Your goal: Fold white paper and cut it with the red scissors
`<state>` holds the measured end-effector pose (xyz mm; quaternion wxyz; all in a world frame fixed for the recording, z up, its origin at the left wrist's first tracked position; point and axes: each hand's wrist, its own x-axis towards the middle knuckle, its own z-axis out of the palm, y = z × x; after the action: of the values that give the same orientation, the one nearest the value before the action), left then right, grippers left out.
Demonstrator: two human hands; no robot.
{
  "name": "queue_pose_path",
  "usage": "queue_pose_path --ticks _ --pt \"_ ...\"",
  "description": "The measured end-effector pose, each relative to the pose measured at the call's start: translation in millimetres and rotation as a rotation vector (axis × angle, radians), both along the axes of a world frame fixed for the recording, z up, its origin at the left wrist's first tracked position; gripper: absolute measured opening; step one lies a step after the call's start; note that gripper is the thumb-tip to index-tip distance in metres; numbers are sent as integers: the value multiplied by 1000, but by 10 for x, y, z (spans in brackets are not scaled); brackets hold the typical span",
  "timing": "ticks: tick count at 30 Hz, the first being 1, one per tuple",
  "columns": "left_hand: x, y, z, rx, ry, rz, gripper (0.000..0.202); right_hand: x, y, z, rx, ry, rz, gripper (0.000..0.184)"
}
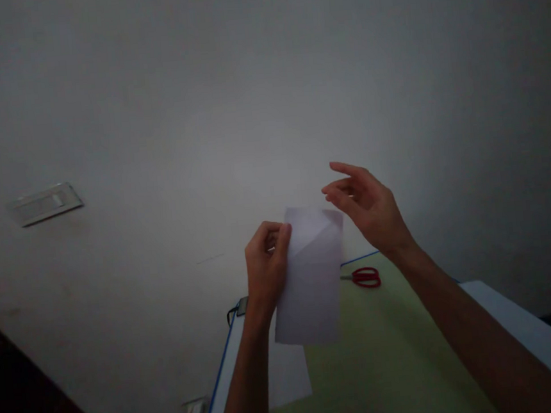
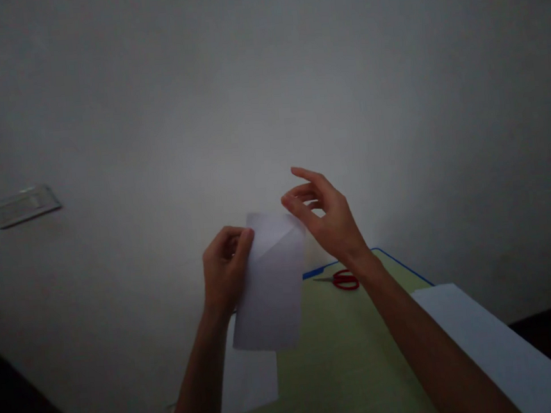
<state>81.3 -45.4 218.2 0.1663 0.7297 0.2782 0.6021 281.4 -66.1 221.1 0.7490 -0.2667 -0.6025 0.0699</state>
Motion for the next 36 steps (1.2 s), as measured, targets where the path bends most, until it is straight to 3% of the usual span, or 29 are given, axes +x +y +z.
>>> queue_pose_path --ticks 5,9,12,16,22,29,34,36 --pt "8 4 -52 71 296 -50 20 89 -124 21 26 -501 -105 40" --pt "2 -41 -46 196 441 -15 18 90 -147 28 79 -749 -63 13" --pt "-21 -74 -32 203 519 0 16 98 -123 22 95 -841 -54 10" --pt "-39 -93 -25 207 606 1 15 102 -98 -6 54 -871 -97 7" --pt "-29 -130 -24 266 693 36 17 69 -113 -30 89 -922 -278 4" --pt "4 -129 -26 228 756 28 17 200 -22 -55 29 -850 -166 8" --pt "16 -136 -21 230 753 90 18 366 80 -92 18 -725 -261 9" --pt "14 -144 -17 212 717 102 17 396 85 -99 -6 -634 -238 6"
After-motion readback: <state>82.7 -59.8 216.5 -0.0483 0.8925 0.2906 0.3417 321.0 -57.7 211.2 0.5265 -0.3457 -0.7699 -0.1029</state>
